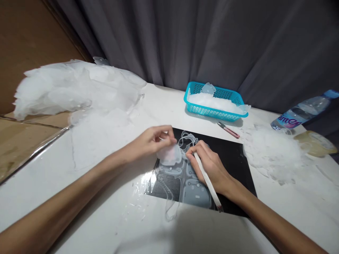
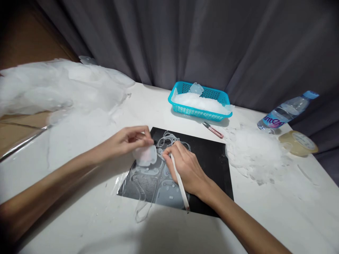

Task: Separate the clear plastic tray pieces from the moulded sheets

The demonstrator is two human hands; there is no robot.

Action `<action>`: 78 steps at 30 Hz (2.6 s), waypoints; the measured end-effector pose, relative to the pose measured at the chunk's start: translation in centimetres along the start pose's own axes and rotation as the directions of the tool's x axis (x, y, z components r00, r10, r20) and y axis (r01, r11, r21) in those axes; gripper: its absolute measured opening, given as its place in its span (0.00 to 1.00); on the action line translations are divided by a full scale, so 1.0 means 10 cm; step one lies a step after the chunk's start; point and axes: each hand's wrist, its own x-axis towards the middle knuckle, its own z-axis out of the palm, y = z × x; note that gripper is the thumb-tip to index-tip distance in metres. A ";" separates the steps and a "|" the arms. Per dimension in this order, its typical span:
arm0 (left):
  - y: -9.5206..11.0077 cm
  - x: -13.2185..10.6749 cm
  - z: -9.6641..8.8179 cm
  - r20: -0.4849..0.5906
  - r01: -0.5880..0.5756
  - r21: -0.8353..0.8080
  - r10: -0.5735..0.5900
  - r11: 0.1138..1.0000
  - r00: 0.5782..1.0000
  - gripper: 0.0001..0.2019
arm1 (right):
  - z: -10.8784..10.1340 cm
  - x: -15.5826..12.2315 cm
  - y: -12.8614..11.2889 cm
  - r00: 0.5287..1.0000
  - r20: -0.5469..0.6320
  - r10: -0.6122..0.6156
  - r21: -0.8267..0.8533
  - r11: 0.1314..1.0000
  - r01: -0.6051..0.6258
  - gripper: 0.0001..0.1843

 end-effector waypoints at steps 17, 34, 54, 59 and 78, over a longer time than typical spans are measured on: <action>0.06 -0.06 0.15 0.187 0.002 -0.328 0.063 0.945 0.980 0.06 | -0.05 -0.05 -0.03 0.943 -0.331 -0.006 0.119 0.992 0.048 0.08; 0.07 -0.05 0.13 0.164 -0.108 -0.335 0.171 0.936 0.972 0.02 | -0.01 -0.14 -0.06 0.878 -0.426 -0.217 -0.142 0.975 0.172 0.21; -0.02 -0.04 0.18 0.202 -0.064 -0.322 0.135 0.944 0.970 0.03 | -0.02 -0.11 -0.07 0.860 -0.445 -0.249 -0.198 0.964 0.176 0.14; 0.07 -0.06 0.20 0.167 -0.080 -0.269 0.129 0.960 0.978 0.04 | -0.03 -0.07 -0.06 0.882 -0.431 -0.190 -0.119 0.981 0.153 0.10; 0.12 -0.10 0.38 0.129 -0.009 -0.424 0.071 0.906 0.989 0.07 | -0.01 -0.06 -0.03 0.902 -0.426 -0.066 0.099 0.988 0.119 0.11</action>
